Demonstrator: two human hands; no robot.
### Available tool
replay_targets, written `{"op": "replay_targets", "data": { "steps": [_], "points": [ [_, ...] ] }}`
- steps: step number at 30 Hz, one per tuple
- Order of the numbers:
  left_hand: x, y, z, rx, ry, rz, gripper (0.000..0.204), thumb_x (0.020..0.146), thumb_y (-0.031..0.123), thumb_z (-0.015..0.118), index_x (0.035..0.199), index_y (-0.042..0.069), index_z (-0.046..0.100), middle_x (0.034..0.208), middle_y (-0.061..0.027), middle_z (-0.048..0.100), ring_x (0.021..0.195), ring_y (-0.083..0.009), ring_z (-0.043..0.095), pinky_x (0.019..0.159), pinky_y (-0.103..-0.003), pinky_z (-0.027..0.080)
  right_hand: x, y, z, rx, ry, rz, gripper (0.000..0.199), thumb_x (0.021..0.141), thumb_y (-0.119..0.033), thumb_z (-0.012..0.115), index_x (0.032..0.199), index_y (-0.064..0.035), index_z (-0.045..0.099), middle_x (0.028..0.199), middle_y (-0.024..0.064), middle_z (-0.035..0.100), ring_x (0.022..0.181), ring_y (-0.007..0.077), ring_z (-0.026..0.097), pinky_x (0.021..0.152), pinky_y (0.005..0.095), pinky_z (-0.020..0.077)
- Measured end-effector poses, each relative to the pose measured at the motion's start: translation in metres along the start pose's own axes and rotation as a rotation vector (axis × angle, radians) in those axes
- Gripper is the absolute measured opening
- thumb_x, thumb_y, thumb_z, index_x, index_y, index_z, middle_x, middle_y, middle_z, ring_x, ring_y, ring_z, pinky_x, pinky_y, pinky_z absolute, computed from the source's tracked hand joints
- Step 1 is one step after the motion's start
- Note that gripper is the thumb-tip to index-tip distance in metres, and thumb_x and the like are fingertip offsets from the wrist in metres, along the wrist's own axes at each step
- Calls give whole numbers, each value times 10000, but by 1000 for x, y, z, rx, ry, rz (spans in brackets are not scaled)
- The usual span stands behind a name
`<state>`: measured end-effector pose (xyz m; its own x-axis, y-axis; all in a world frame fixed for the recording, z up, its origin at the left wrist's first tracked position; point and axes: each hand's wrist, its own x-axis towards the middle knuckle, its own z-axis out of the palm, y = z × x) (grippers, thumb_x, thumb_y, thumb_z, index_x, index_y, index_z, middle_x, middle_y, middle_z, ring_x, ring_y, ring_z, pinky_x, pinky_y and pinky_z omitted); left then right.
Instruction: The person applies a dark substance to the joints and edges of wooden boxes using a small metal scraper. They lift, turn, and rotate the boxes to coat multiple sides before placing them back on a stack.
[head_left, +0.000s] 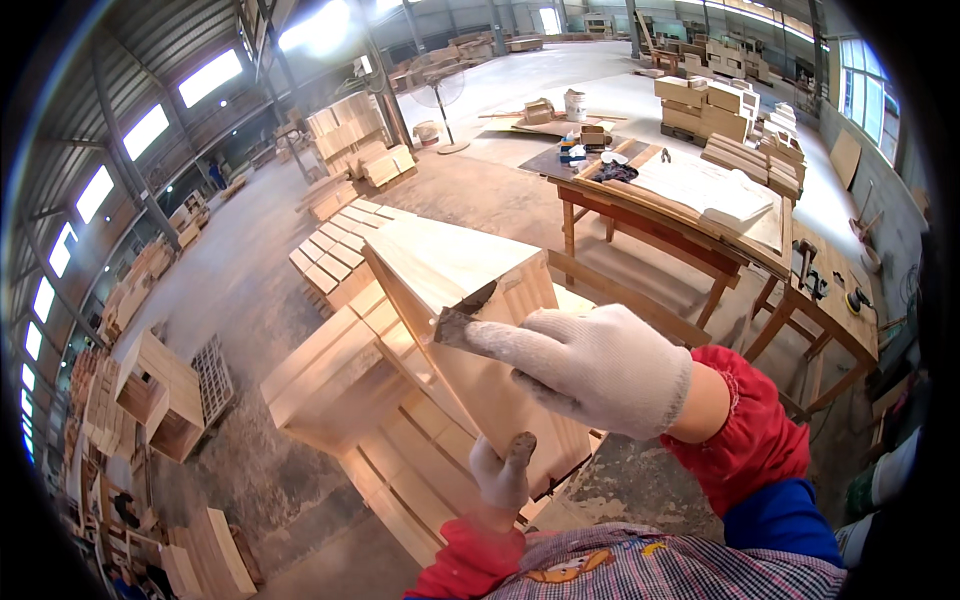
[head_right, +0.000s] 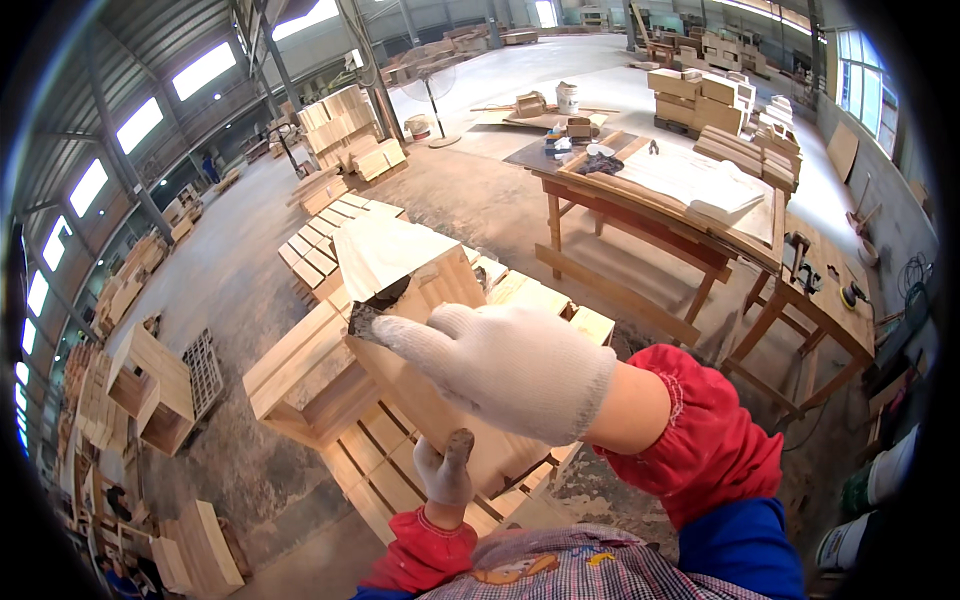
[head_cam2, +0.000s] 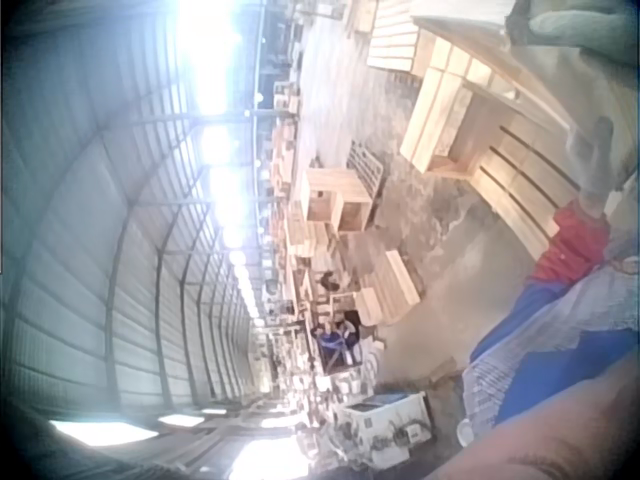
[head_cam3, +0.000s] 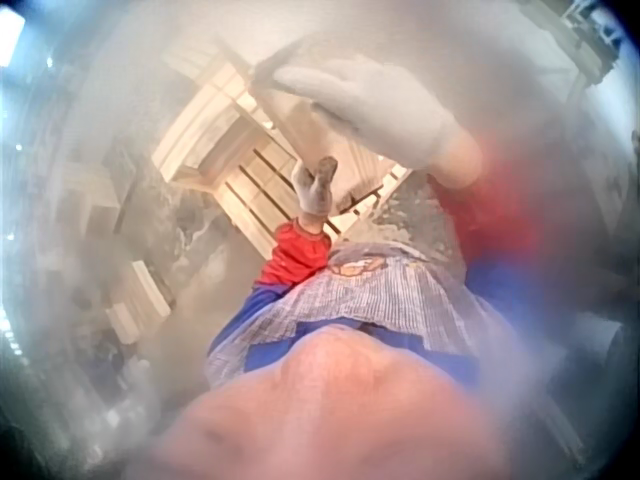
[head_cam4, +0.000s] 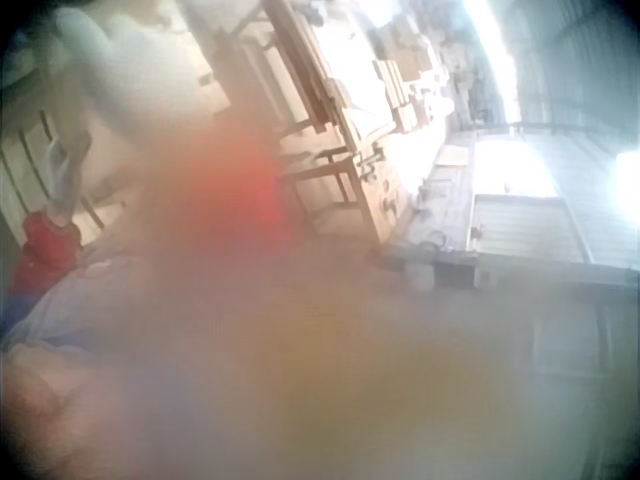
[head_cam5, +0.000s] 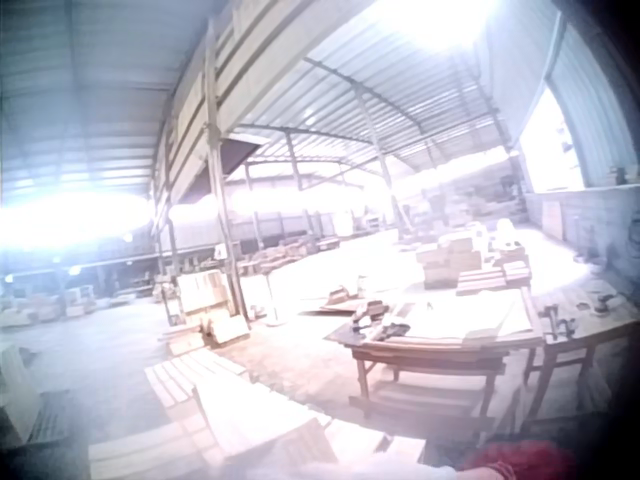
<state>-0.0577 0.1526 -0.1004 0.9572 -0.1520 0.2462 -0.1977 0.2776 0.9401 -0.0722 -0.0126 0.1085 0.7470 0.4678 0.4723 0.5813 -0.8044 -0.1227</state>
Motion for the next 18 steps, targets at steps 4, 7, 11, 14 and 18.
{"op": "replay_targets", "data": {
  "steps": [4,7,11,14,18],
  "points": [
    [0,3,3,-13,0,23,258,889,230,646,882,-25,606,737,-1,563,658,-77,487,570,-244,389,2,14,-10,-105,66,-93,446,821,-92,580,1261,-137,529,810,64,603,651,253,638,561,353,526],
    [0,1,1,-20,4,30,225,882,204,632,886,-19,600,751,2,566,660,-71,486,571,-232,381,-1,27,-27,-177,41,-55,390,818,-97,582,1203,-160,570,829,60,620,678,253,649,570,357,529],
    [1,10,6,-14,30,50,159,872,151,614,908,-2,586,762,15,561,649,-59,483,564,-207,367,-13,49,-31,-134,124,26,376,782,-84,669,1149,-167,652,843,69,651,708,252,649,621,339,527],
    [2,8,6,-36,34,72,200,887,182,625,936,-10,593,783,11,575,667,-65,498,581,-203,382,-26,62,-30,-131,144,119,373,781,-72,669,1152,-109,652,902,101,669,747,277,658,661,342,534],
    [0,13,11,-84,73,16,280,902,249,641,962,-21,600,786,6,586,668,-64,502,580,-203,379,-31,49,-17,52,261,128,399,790,-27,641,1188,-56,619,966,134,668,802,291,661,706,350,539]
  ]
}}
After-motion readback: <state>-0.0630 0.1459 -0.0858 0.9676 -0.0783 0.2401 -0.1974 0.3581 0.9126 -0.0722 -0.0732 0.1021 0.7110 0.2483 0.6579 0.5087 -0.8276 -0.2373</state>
